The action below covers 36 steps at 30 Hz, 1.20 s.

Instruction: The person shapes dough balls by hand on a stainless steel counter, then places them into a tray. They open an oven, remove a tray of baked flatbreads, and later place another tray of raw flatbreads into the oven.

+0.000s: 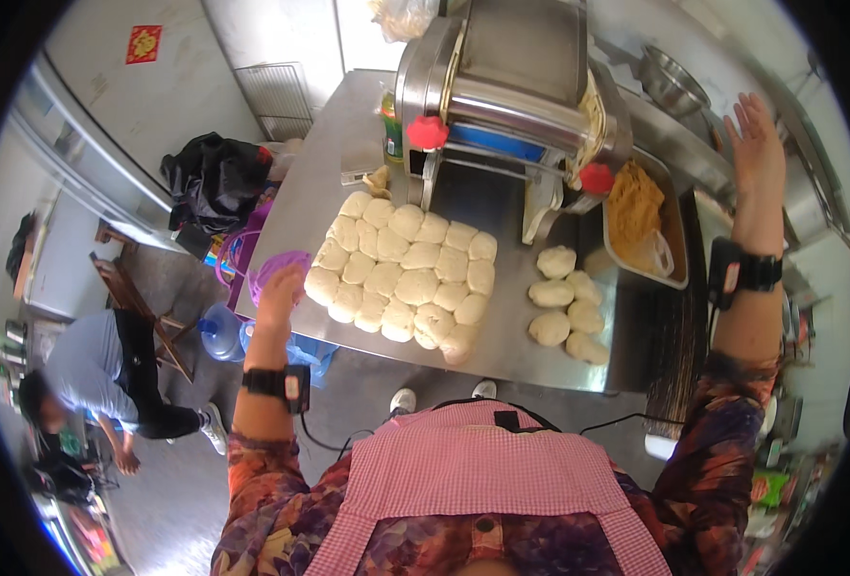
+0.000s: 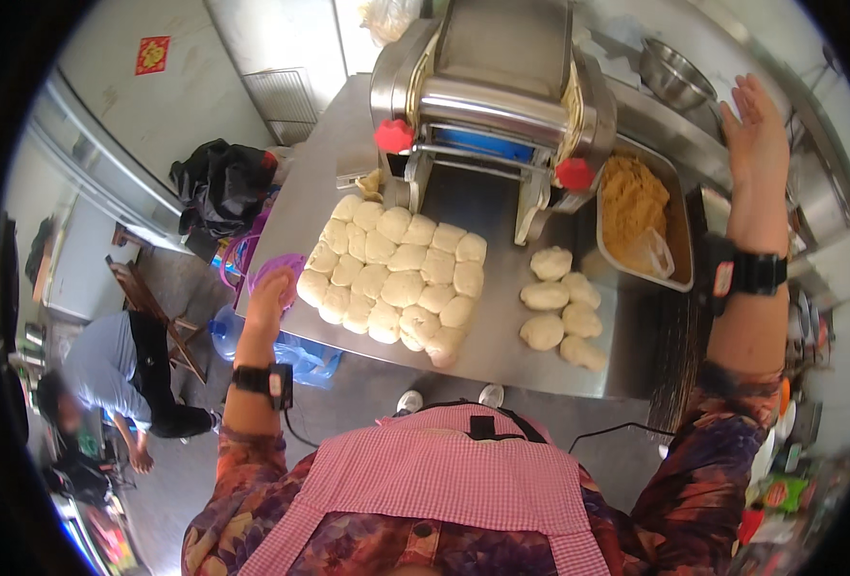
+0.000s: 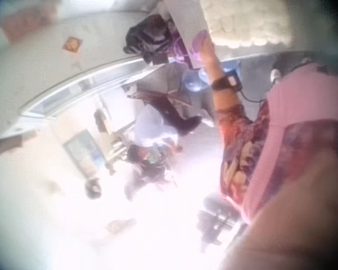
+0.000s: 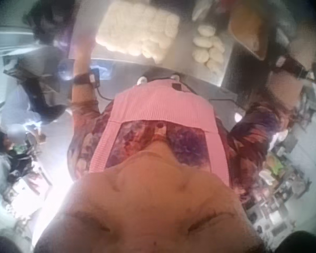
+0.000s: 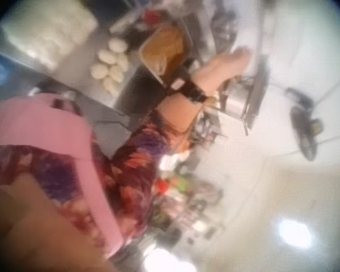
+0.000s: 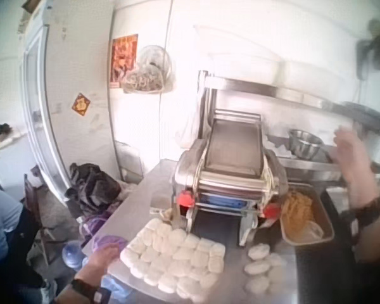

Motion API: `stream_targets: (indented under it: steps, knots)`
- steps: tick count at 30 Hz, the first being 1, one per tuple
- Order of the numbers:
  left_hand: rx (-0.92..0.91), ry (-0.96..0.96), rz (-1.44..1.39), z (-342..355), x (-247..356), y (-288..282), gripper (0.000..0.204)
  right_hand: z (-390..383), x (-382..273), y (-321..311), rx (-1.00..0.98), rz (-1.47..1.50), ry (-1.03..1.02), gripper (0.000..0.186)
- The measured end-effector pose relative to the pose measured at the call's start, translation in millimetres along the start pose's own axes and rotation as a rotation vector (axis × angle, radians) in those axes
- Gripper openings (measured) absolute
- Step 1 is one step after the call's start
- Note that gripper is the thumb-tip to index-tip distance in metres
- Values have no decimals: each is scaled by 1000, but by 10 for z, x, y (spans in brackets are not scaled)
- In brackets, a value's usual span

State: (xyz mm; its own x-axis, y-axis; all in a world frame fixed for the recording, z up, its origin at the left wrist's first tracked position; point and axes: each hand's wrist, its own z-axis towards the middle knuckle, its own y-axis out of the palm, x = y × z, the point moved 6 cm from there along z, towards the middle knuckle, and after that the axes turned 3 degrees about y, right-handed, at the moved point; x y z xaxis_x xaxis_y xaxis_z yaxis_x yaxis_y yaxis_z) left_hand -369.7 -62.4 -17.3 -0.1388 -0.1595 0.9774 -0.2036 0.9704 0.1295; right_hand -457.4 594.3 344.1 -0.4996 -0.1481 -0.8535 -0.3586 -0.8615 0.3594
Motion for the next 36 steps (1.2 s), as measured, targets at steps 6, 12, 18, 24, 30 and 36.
stream_targets:
  steps: [6,12,18,24,30,36]
  knots:
    - [-96,15,220,1021,191,65,44,-1597,473,291,-165,-109,-19,37]
    - [-351,55,464,1725,458,557,51,-2549,645,-276,81,-308,155,35]
    - [-554,-44,870,2433,144,1302,50,-3093,492,-1150,374,-298,310,35]
    - [-617,210,400,2610,293,1667,52,-3303,407,-1420,317,-339,313,34]
    - [-392,261,1067,2461,58,670,52,-3647,294,-1967,361,-331,343,36]
    - [-343,545,1328,1276,-274,-56,27,-4367,-32,-2708,524,-271,319,34]
